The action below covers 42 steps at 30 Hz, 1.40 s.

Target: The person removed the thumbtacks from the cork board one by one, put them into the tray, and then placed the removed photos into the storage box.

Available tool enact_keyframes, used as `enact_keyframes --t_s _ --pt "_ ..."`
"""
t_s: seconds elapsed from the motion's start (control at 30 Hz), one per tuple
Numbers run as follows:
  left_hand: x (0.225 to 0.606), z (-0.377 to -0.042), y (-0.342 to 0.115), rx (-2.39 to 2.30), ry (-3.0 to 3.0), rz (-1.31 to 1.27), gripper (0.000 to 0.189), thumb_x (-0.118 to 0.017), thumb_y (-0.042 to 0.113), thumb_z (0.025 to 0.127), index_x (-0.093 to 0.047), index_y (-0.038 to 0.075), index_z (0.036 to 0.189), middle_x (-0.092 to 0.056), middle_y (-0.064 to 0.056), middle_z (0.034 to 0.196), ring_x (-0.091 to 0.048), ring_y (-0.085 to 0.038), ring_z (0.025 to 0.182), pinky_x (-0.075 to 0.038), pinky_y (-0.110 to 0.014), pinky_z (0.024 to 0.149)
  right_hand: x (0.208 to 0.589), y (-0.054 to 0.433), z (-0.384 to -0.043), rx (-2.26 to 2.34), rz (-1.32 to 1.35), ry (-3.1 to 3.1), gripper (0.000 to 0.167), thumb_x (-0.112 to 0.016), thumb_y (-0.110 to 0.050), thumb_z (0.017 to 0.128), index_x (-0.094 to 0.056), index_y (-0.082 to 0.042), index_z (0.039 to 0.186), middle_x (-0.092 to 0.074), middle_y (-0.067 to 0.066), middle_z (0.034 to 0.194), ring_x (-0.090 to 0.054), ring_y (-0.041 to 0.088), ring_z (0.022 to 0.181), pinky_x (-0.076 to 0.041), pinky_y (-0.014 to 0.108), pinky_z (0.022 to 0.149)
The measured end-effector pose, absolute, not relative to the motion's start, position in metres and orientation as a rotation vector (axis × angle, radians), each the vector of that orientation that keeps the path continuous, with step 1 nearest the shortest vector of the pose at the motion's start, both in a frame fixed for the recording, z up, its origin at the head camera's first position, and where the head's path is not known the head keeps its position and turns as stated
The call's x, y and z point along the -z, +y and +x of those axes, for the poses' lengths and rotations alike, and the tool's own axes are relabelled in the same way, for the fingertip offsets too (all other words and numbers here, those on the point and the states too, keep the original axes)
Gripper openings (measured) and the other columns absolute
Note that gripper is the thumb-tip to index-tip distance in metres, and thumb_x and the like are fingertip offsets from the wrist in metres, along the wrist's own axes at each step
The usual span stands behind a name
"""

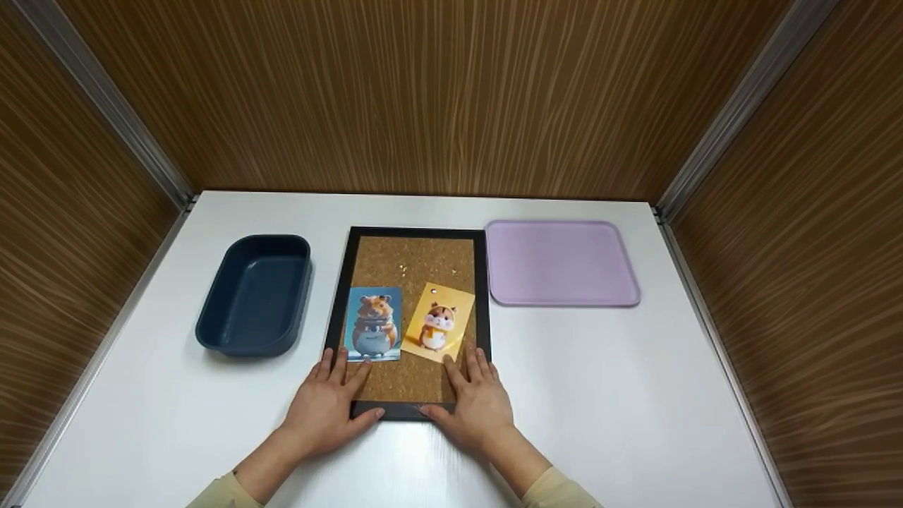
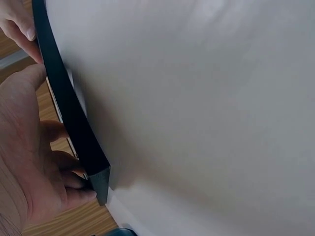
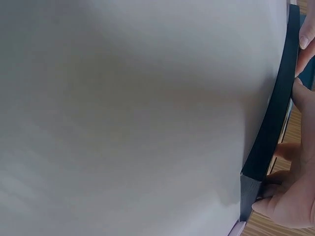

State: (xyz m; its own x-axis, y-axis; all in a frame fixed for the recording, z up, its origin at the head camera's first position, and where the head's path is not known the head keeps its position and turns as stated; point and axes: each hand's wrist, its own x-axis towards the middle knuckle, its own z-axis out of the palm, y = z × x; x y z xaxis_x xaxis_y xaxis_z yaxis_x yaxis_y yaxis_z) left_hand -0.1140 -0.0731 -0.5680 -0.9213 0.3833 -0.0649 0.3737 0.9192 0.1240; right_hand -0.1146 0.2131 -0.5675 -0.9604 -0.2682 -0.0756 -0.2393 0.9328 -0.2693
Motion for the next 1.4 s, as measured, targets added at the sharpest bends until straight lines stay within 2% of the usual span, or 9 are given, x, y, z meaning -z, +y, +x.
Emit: enact_keyframes --t_s 0.47,0.8,1.4 --pt "0.552 -0.115 -0.075 -0.21 2.933 0.566 0.09 -0.053 0.078 0.096 -0.053 0.013 0.158 -0.037 -0.038 0.16 -0.03 -0.059 0.15 -0.033 -0.059 0.122 0.554 0.212 -0.113 0.38 -0.375 2.955 0.097 -0.062 -0.08 0.089 -0.051 -0.014 0.159 -0.032 0.03 0.167 -0.031 0.049 0.154 -0.038 0.061 0.119" --pt "0.547 -0.113 -0.077 -0.3 2.98 0.585 0.089 -0.06 0.077 0.092 -0.059 0.013 0.153 -0.043 -0.039 0.156 -0.036 -0.061 0.146 -0.037 -0.059 0.119 0.544 0.211 -0.11 0.391 -0.371 2.947 0.097 -0.061 -0.08 0.089 -0.052 -0.012 0.158 -0.034 0.032 0.165 -0.031 0.048 0.154 -0.036 0.06 0.12" --pt "0.542 -0.114 -0.08 -0.341 2.94 0.563 0.088 -0.059 0.075 0.094 -0.055 0.014 0.157 -0.035 -0.037 0.161 -0.029 -0.055 0.152 -0.032 -0.061 0.122 0.543 0.211 -0.112 0.425 -0.367 2.938 0.097 -0.063 -0.08 0.089 -0.053 -0.012 0.158 -0.034 0.031 0.165 -0.031 0.048 0.154 -0.035 0.061 0.12"
